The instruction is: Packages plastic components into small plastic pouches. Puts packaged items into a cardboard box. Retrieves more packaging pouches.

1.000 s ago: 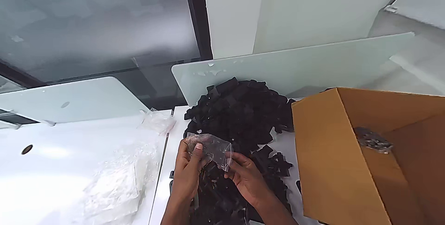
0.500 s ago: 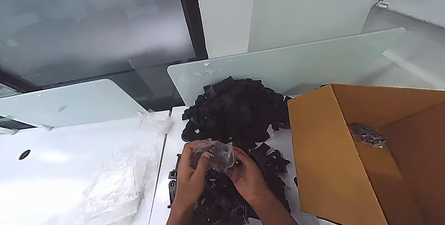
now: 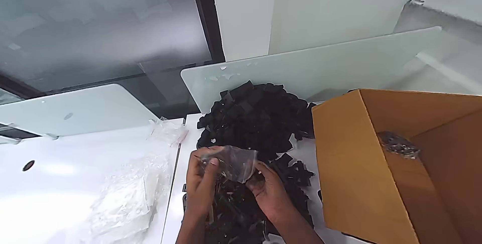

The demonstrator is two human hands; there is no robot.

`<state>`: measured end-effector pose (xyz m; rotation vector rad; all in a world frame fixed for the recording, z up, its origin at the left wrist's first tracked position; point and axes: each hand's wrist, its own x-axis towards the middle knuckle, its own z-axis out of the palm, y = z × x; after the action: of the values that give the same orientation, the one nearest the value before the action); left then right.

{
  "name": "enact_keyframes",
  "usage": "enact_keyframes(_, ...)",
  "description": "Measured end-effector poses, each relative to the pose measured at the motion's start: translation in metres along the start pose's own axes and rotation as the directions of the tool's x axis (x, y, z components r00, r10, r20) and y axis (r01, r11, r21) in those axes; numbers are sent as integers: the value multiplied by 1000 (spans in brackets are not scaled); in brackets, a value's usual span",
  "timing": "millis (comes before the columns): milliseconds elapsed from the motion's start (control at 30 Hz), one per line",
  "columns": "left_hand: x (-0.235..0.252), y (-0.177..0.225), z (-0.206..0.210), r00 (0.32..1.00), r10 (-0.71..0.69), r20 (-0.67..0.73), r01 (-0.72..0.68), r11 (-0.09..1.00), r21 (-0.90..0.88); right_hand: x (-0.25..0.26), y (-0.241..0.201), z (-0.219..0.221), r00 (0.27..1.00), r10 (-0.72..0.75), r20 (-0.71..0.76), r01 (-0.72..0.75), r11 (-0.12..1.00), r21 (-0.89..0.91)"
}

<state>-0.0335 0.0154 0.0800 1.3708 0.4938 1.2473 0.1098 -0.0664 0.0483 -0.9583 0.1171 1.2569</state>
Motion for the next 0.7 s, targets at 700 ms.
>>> enact_keyframes(700, -4, -49, 2, 697, -681, -226, 472, 673, -569, 17, -30, -20, 904, -70, 421, 388, -275, -880)
